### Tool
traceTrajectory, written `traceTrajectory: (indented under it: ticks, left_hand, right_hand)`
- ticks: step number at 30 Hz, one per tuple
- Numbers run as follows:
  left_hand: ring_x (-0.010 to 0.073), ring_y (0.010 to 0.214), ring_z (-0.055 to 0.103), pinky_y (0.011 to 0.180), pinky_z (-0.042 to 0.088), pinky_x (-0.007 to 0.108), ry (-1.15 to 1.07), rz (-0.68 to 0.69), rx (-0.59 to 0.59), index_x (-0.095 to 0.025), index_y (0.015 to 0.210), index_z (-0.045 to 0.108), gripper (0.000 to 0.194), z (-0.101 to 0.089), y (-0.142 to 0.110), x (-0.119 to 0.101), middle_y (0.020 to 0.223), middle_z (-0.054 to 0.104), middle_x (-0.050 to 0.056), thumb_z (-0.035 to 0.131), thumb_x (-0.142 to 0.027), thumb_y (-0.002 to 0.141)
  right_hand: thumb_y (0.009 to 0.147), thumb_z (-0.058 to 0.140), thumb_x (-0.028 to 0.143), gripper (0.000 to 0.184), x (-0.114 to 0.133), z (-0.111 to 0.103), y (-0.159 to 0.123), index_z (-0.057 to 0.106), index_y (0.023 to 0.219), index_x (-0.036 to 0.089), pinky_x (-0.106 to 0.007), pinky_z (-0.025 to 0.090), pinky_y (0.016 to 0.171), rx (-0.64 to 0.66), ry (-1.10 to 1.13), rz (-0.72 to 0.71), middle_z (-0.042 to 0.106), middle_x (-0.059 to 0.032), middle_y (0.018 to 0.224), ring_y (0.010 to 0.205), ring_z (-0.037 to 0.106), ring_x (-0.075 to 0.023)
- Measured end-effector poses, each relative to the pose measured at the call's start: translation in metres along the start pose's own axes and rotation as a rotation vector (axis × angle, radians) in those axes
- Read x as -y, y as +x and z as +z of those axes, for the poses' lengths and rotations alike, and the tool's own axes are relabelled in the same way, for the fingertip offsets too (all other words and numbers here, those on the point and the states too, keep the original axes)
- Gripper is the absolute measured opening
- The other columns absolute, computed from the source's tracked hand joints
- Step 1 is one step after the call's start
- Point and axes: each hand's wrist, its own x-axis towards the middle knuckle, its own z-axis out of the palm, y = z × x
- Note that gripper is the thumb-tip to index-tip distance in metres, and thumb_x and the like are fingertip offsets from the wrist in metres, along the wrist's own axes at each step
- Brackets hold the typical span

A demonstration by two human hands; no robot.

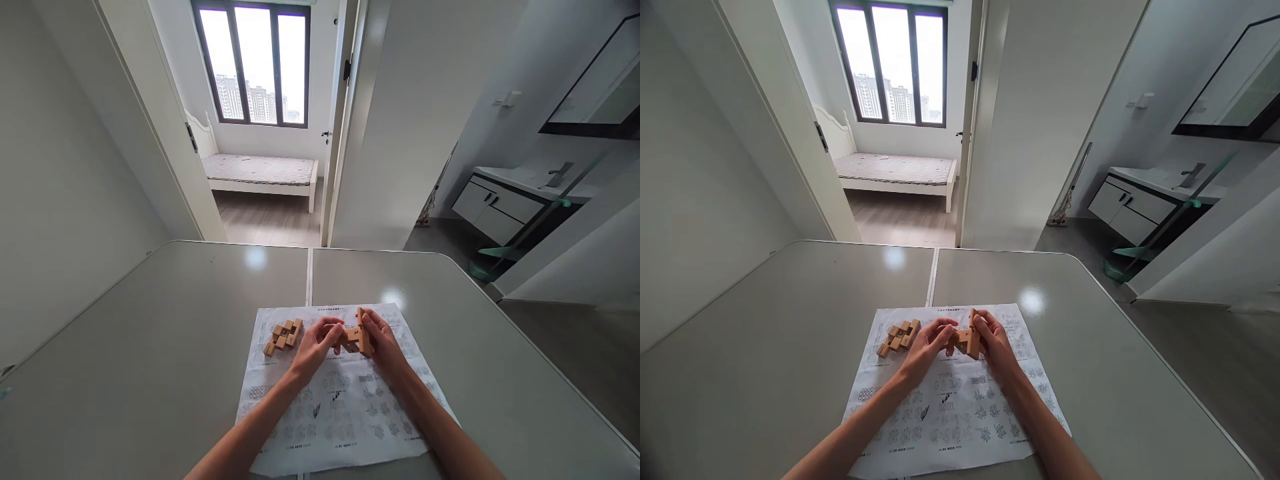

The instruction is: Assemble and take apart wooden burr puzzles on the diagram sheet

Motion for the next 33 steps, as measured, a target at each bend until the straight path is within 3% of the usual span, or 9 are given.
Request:
traceTrajectory:
  ticks: [4,12,20,27,33]
  left_hand:
    - [0.0133,0.066,0.056,0.064,0.045,0.027,-0.031,-0.019,0.031,-0.013,0.102,0.072,0.055,-0.002,0.003,0.005,0.079,0.065,0.004,0.074,-0.066,0.087]
    - [0.0151,0.073,0.059,0.063,0.045,0.025,-0.06,-0.053,0.046,-0.014,0.103,0.074,0.051,-0.006,0.005,0.009,0.083,0.066,0.006,0.075,-0.062,0.088]
    - [0.0163,0.076,0.063,0.065,0.045,0.025,-0.103,-0.076,0.043,-0.016,0.105,0.075,0.051,-0.011,0.006,0.014,0.089,0.069,0.007,0.071,-0.065,0.09]
    - [0.0144,0.073,0.058,0.063,0.041,0.024,-0.154,-0.072,0.073,-0.014,0.098,0.077,0.049,-0.012,0.007,0.015,0.086,0.067,0.006,0.069,-0.063,0.092]
    - [0.0171,0.069,0.061,0.063,0.043,0.026,-0.19,-0.105,0.088,-0.014,0.091,0.074,0.056,-0.01,0.007,0.015,0.08,0.069,0.007,0.067,-0.069,0.091]
  right_hand:
    - [0.079,0.085,0.064,0.049,-0.001,0.0,-0.001,0.068,0.099,0.023,-0.025,0.05,0.058,0.018,-0.027,0.006,0.058,0.0032,0.074,0.062,0.056,-0.0142]
    - [0.08,0.084,0.064,0.048,-0.005,-0.002,-0.001,0.065,0.099,0.024,-0.026,0.051,0.057,0.033,-0.045,0.004,0.059,0.0031,0.074,0.06,0.056,-0.0143]
    - [0.081,0.086,0.058,0.044,-0.004,-0.001,0.001,0.064,0.093,0.023,-0.02,0.034,0.048,0.048,-0.037,-0.027,0.051,0.0059,0.069,0.053,0.035,-0.0086]
    - [0.086,0.082,0.057,0.042,-0.006,0.0,0.001,0.069,0.109,0.025,-0.02,0.033,0.05,0.095,-0.04,0.0,0.052,0.0056,0.07,0.055,0.036,-0.0091]
    - [0.087,0.082,0.054,0.042,-0.013,0.001,0.003,0.074,0.109,0.021,-0.021,0.025,0.047,0.174,-0.045,0.063,0.052,0.005,0.065,0.052,0.033,-0.0085]
